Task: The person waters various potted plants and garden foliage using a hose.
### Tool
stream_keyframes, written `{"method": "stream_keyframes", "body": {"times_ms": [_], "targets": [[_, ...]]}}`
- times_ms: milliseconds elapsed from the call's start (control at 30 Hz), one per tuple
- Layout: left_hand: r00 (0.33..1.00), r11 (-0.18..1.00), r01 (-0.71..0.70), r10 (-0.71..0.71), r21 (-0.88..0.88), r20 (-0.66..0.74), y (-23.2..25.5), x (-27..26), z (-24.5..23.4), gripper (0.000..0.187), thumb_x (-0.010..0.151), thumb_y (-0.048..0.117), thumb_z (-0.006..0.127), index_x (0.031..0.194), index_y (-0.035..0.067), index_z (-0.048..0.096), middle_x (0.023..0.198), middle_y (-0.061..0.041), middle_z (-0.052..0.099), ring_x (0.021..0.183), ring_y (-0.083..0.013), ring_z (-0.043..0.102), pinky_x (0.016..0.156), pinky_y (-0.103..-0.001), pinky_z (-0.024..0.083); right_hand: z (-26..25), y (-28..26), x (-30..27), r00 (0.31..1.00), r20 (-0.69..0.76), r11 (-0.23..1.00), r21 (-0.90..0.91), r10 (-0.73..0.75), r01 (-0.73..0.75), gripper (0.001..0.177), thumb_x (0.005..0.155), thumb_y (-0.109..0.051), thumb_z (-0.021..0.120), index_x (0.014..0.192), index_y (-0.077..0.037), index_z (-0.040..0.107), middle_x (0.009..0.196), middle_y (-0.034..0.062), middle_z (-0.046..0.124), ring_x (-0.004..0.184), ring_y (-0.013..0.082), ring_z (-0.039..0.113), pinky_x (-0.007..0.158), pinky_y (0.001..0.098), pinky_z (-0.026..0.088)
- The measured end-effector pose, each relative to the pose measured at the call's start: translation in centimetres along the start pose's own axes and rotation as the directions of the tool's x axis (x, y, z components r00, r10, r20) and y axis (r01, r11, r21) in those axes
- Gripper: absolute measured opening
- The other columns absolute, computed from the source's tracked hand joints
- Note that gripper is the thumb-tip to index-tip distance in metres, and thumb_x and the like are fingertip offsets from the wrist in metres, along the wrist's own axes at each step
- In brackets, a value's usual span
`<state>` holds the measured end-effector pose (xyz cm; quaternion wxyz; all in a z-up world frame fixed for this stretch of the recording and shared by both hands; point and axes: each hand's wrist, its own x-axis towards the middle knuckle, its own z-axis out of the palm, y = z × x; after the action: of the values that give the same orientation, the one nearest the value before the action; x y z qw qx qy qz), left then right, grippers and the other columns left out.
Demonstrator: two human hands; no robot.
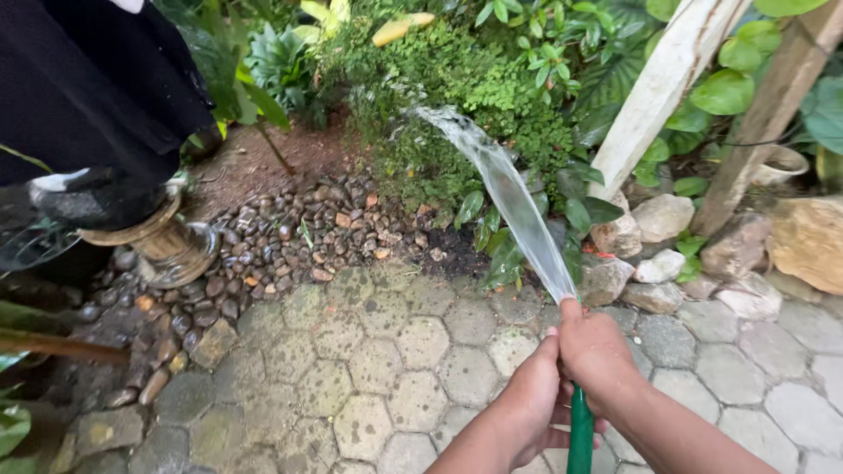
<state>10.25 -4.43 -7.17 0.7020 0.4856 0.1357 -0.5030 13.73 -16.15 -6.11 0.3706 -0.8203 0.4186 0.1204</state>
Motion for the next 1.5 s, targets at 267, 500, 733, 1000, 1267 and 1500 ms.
{"method": "stream_keyframes", "body": {"times_ms": [267, 500, 733, 1000, 1267, 1500], "targets": [[0.981, 0.998, -0.005, 0.016, -0.056, 0.194, 0.6, -5.7, -2.5, 0.089, 0.093, 0.093, 0.018, 0.101, 0.014, 0.058, 0.069, -0.003, 0.053, 0.056, -0.0189, 0.054, 0.05, -0.038, 0.046, 1.5, -3.2, -8.4, 0.992, -0.117, 0.995, 0.081, -0.044, 0.054, 0.074, 0.101, -0.053, 0.043, 0.094, 0.014, 0.072, 0.086, 0.0346, 0.072, 0.085, 0.0465, 0.072, 0.082, 0.0555, 0.052], [0.978, 0.977, 0.112, -0.076, -0.18, 0.194, 2.7, -9.0, -2.0, 0.086, 0.085, 0.101, 0.034, 0.087, 0.017, 0.053, 0.067, -0.003, 0.052, 0.052, -0.0189, 0.047, 0.05, -0.04, 0.043, -0.2, -5.9, -12.9, 1.0, 0.017, 0.973, 0.231, -0.026, 0.021, 0.073, 0.101, -0.053, 0.044, 0.078, 0.012, 0.069, 0.066, 0.0214, 0.063, 0.054, 0.032, 0.057, 0.056, 0.0511, 0.048], [0.963, 0.963, 0.187, -0.14, -0.194, 0.231, 3.0, -9.6, -1.5, 0.087, 0.083, 0.102, 0.034, 0.067, 0.018, 0.043, 0.058, -0.005, 0.048, 0.05, -0.0207, 0.047, 0.05, -0.039, 0.042, -1.2, -5.5, -13.1, 0.999, -0.006, 0.974, 0.223, -0.041, 0.041, 0.067, 0.098, -0.05, 0.046, 0.078, 0.009, 0.072, 0.064, 0.0215, 0.068, 0.055, 0.032, 0.064, 0.059, 0.0502, 0.052], [0.964, 0.982, 0.171, -0.151, -0.075, 0.22, 1.2, -9.7, 4.8, 0.104, 0.065, 0.108, 0.019, 0.073, 0.013, 0.061, 0.054, -0.004, 0.046, 0.043, -0.0181, 0.042, 0.048, -0.036, 0.043, -6.1, -1.8, -14.3, 0.984, -0.089, 0.983, 0.087, -0.155, 0.163, 0.067, 0.097, -0.049, 0.04, 0.083, 0.009, 0.072, 0.07, 0.0263, 0.072, 0.067, 0.0378, 0.076, 0.07, 0.0503, 0.058], [0.944, 0.983, 0.169, -0.141, -0.069, 0.3, -0.7, -12.5, 10.1, 0.096, 0.066, 0.109, 0.025, 0.076, 0.018, 0.054, 0.054, 0.002, 0.041, 0.04, -0.0119, 0.031, 0.042, -0.029, 0.031, -10.3, 1.4, -17.4, 0.975, -0.21, 0.992, 0.084, -0.073, 0.092, 0.072, 0.099, -0.053, 0.039, 0.086, 0.011, 0.071, 0.074, 0.0304, 0.07, 0.072, 0.0434, 0.074, 0.073, 0.0535, 0.055], [0.983, 0.997, 0.021, -0.035, 0.08, 0.18, -2.7, -15.0, 11.9, 0.088, 0.07, 0.104, 0.024, 0.079, 0.02, 0.047, 0.054, 0.004, 0.033, 0.044, -0.0107, 0.03, 0.044, -0.029, 0.028, -11.9, 3.6, -19.9, 0.981, -0.19, 0.984, 0.163, -0.038, 0.07, 0.074, 0.099, -0.055, 0.04, 0.091, 0.01, 0.073, 0.081, 0.0294, 0.073, 0.073, 0.0443, 0.074, 0.072, 0.0587, 0.058]]}}
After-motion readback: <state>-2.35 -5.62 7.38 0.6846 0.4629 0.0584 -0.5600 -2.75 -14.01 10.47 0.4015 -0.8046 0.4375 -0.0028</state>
